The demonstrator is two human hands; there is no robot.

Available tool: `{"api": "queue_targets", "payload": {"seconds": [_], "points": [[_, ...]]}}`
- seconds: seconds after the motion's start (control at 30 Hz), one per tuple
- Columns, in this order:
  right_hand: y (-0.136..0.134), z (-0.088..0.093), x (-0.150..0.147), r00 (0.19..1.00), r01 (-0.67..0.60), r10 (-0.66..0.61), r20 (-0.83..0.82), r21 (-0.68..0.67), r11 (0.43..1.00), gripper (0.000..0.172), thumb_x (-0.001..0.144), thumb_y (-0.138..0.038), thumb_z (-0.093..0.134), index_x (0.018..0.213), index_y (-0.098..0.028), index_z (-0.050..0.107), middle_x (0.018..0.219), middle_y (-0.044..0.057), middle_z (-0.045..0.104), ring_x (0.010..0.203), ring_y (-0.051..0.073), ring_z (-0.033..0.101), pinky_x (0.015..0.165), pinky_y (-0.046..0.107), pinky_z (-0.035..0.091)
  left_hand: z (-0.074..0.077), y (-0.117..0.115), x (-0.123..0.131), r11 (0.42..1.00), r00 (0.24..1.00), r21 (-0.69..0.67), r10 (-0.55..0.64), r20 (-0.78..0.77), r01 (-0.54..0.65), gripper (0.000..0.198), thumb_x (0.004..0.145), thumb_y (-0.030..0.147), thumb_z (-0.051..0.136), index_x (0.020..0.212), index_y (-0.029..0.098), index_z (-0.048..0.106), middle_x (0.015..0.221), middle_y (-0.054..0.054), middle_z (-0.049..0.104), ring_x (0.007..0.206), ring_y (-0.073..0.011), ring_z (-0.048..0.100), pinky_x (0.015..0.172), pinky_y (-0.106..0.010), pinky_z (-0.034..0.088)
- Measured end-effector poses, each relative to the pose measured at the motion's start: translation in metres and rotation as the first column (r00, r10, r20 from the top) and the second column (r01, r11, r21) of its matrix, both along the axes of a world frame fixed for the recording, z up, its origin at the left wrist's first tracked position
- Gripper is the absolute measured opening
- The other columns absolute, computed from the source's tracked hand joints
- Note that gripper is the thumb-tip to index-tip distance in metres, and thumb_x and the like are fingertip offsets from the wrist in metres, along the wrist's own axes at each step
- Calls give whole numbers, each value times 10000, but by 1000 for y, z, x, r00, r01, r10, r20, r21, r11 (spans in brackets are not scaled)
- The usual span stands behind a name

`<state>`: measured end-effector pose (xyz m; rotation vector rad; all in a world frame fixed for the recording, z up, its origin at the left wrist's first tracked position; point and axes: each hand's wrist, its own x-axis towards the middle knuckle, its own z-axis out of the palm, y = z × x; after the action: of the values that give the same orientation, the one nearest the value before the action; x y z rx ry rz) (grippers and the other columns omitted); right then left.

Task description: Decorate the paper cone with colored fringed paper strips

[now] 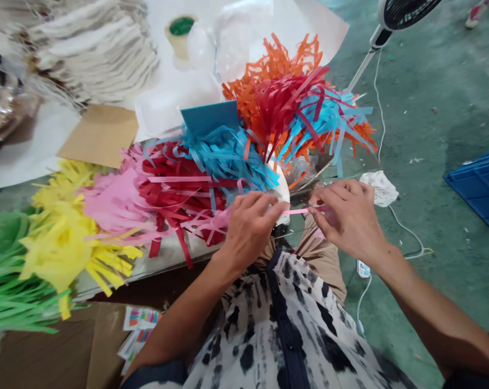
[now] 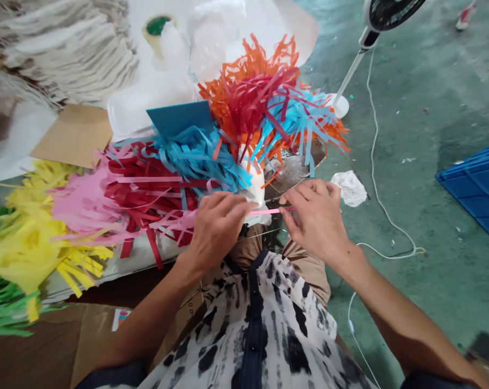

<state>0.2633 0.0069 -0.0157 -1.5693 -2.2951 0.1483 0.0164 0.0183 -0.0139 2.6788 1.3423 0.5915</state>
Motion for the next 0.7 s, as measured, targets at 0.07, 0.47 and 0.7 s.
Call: {"api": "queue_targets", "payload": {"seconds": [0.07, 0.47, 0.7], "points": [[-3, -4, 6, 998, 18, -16, -57, 39, 999, 128, 983, -257, 560, 1008, -248, 685, 986, 30, 722, 1089, 286, 593, 940, 460, 302, -5, -2, -3, 992, 993, 58, -115, 30, 113, 244, 1063, 200, 568, 1234, 293, 714, 1123, -12, 773, 1105, -209, 628, 895, -397, 395], [-22, 4, -21, 982, -187, 179, 61, 172, 967, 141, 1031, -252, 654, 1141, -258, 742, 1100, 16, 782, 1101, 254, 645, 1015, 480, 356, -2, -23, -4, 991, 990, 24, -135, 34, 135, 309, 987, 152, 603, 1247, 249, 739, 1140, -56, 768, 1098, -226, 648, 938, -424, 429], [-45, -11, -19, 964, -265, 244, 106, 305, 915, 216, 1028, -181, 663, 1230, -250, 701, 1168, 7, 787, 1117, 217, 650, 1091, 488, 365, -14, -50, -3, 993, 993, 100, -72, 93, 63, 266, 1006, 247, 658, 1262, 209, 718, 1076, -62, 771, 1018, -232, 671, 854, -399, 487]]}}
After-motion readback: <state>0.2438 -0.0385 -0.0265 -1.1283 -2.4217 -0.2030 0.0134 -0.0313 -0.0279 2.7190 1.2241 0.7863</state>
